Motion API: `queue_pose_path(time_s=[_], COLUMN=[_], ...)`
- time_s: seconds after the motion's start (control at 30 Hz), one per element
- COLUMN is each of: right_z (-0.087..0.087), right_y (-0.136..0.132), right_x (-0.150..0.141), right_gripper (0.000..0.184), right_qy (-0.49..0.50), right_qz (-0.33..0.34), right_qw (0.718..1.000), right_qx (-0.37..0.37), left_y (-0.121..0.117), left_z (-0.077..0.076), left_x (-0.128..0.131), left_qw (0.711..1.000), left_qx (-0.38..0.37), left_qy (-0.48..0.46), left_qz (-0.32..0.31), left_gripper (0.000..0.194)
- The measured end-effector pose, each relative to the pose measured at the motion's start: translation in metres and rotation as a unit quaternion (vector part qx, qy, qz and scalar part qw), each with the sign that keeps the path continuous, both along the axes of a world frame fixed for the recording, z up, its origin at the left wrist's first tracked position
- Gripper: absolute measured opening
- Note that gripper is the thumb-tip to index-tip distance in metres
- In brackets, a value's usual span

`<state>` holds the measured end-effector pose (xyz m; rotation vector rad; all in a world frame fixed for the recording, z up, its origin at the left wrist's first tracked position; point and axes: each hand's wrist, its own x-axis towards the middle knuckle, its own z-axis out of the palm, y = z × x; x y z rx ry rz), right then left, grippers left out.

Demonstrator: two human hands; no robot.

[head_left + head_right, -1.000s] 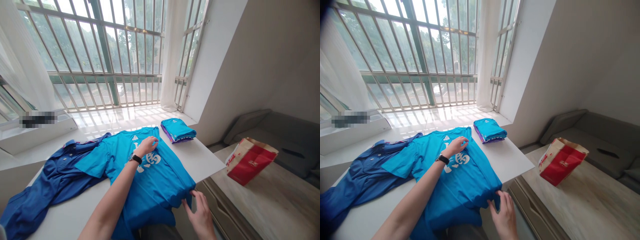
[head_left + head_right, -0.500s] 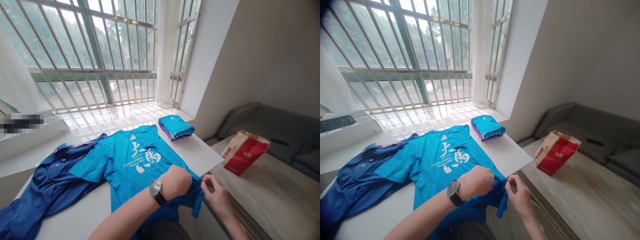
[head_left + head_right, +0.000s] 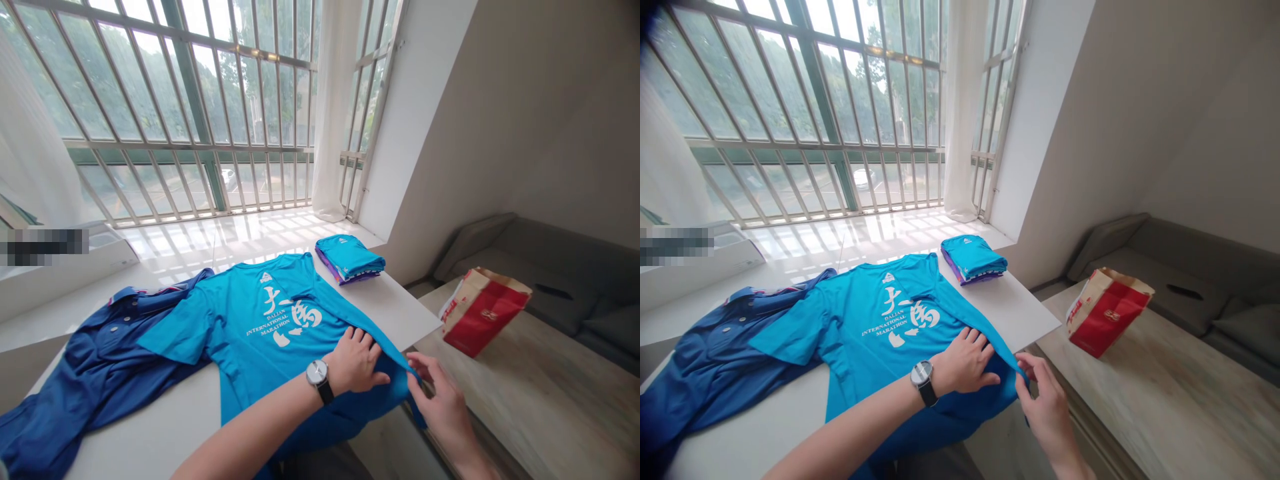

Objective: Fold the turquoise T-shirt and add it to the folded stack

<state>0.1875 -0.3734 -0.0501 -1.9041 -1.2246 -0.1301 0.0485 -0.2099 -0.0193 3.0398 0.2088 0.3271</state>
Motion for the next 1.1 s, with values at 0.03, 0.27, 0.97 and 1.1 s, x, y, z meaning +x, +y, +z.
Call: queue_pose_path(time_s=[0.03, 0.27, 0.97, 1.1], right_z=[-0.005, -0.044, -0.077, -0.089], right_y=[-0.001, -0.004, -0.010, -0.013], right_x=[-0.001, -0.007, -0.027, -0.026], right_gripper=[0.026, 0.028, 0.004, 0.004], right_qy=[-0.014, -0.058, -0.086, -0.079], right_qz=[0.004, -0.032, -0.027, -0.022], right_qw=[1.000, 0.997, 0.995, 0.995], right_qx=[-0.011, -0.039, -0.032, -0.057], left_y=[0.003, 0.044, 0.144, 0.157], left_z=[0.000, 0.019, -0.007, -0.003], left_x=[0.000, -0.007, -0.034, -0.046], left_qw=[1.000, 0.995, 0.969, 0.964], left_qx=[0.000, -0.014, -0.099, -0.118], left_qy=[0.007, 0.076, 0.052, 0.051], left_qz=[0.006, 0.060, 0.220, 0.235], left_gripper=[0.061, 0.050, 0.046, 0.043])
